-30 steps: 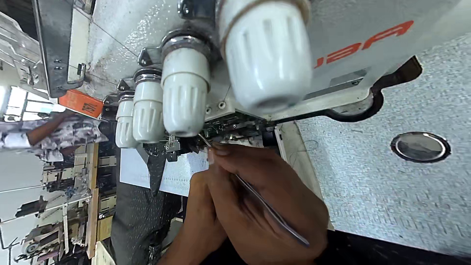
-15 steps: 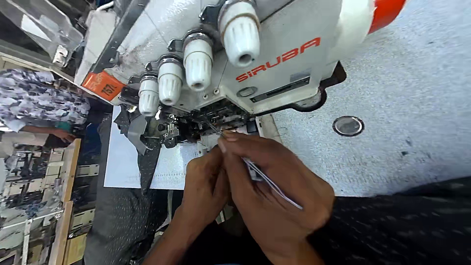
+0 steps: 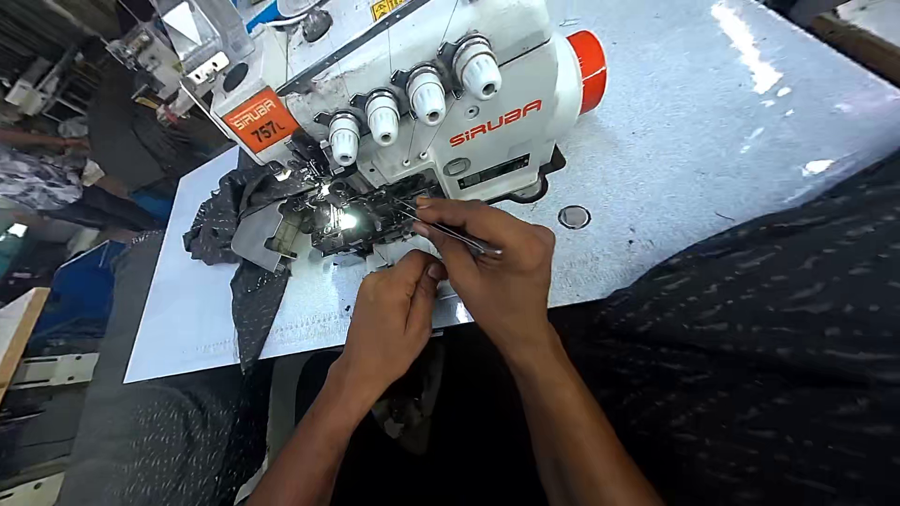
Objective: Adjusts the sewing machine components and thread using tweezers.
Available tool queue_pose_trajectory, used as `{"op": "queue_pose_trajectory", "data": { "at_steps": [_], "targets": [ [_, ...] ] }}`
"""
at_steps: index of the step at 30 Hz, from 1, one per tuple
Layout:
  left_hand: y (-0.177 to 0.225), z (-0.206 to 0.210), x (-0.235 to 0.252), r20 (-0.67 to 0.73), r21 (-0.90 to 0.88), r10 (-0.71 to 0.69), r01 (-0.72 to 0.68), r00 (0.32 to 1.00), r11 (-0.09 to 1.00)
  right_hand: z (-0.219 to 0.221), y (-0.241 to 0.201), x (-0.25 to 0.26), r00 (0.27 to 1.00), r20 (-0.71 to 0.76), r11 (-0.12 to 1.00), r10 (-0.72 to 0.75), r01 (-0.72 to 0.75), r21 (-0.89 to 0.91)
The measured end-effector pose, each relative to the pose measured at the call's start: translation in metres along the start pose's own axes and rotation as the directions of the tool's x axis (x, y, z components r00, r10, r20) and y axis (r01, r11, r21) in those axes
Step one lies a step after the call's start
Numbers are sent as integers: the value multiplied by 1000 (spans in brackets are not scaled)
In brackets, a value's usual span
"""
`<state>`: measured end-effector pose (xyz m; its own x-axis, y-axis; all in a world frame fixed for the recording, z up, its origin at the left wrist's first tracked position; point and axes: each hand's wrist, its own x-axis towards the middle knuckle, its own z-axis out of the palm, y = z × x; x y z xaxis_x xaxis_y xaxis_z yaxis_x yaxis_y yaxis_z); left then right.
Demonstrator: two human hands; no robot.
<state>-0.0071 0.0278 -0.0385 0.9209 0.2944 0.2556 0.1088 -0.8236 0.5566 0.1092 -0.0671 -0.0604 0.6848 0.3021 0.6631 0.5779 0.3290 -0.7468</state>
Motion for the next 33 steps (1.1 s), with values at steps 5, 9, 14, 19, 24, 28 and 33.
{"op": "queue_pose_trajectory", "data": {
  "at_steps": [5,9,14,19,24,28,33],
  "targets": [
    [1,-3,1,39,34,21,-22,999,999,-4,-8,-2,999,12,993,35,-33,-117],
    [1,-2,5,67,45,29,-32,997,998,-29,-17,-10,995,-81,995,51,-57,-80],
    [2,3,11,39,18,35,-36,999,999,-69,-25,-10,984,-180,989,12,-38,-140],
    [2,12,7,-53,-15,36,-37,998,999,-106,-21,1,972,-225,799,-66,-83,-595],
    [-1,10,3,-62,-23,59,-60,996,998,-95,-15,1,981,-192,837,-27,-83,-540],
    [-3,6,-3,-32,-39,68,-69,997,997,-48,-44,-9,966,-250,994,-64,39,-105],
    [-3,1,-3,14,-82,65,-63,998,995,5,-38,-11,989,-120,995,-90,85,-50]
  ]
}}
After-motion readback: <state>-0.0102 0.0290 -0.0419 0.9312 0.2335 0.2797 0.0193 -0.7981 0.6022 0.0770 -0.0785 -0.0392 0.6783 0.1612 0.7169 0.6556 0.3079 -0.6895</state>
